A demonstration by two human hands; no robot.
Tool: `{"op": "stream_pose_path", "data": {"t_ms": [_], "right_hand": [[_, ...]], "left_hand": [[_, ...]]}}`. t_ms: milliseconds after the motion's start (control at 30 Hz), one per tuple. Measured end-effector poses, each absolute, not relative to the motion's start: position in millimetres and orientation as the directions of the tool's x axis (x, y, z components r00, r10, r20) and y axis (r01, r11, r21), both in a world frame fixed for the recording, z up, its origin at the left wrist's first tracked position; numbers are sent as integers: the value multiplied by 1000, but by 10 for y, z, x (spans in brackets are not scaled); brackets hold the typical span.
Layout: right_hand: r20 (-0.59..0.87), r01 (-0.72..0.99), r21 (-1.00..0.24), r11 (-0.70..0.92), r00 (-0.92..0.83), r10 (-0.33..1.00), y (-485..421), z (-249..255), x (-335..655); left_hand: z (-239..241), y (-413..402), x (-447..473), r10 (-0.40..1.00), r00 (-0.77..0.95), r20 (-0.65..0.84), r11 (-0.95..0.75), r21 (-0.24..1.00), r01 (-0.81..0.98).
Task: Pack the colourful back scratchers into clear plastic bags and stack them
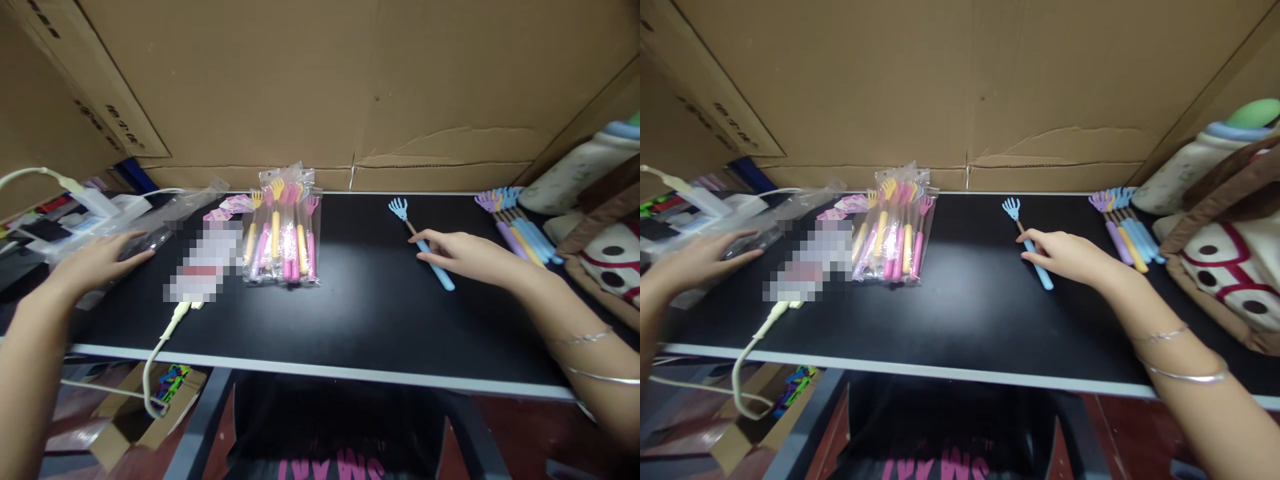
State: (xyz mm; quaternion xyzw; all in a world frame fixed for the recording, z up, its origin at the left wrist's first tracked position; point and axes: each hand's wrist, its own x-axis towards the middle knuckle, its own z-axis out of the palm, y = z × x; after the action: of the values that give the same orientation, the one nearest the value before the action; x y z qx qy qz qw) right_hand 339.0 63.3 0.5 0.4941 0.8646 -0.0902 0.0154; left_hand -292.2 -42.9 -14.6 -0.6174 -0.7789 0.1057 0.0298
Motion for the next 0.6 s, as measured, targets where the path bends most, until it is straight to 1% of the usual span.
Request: {"op": "stream_pose_path", "data": {"t_ms": [167, 233, 333, 467, 533, 600], "right_hand": [[-98, 849, -144, 509, -524, 846, 629, 5, 3398], [-94, 845, -147, 514, -530, 843, 625, 6, 3400], [-77, 832, -158, 531, -547, 834, 629, 4, 3416], [-77, 809, -198, 554, -576, 814, 655, 6, 3484], [-98, 806, -225, 548, -578, 810, 670, 15, 3527], [-111, 812, -238, 532, -568, 816, 681, 26, 3565]], "left_hand": [[-148, -590, -2777, 953, -303, -22, 294, -195, 936], [-127, -634, -2707, 965, -259, 25, 260, -152, 954], [-106, -675, -2627, 974, -195, 115, 201, -45, 979], [-81, -647, -2582, 955, -217, 200, 206, 77, 976], [-41, -600, -2563, 931, -261, 256, 219, 179, 959], [40, -545, -2502, 886, -330, 327, 225, 319, 921]]}}
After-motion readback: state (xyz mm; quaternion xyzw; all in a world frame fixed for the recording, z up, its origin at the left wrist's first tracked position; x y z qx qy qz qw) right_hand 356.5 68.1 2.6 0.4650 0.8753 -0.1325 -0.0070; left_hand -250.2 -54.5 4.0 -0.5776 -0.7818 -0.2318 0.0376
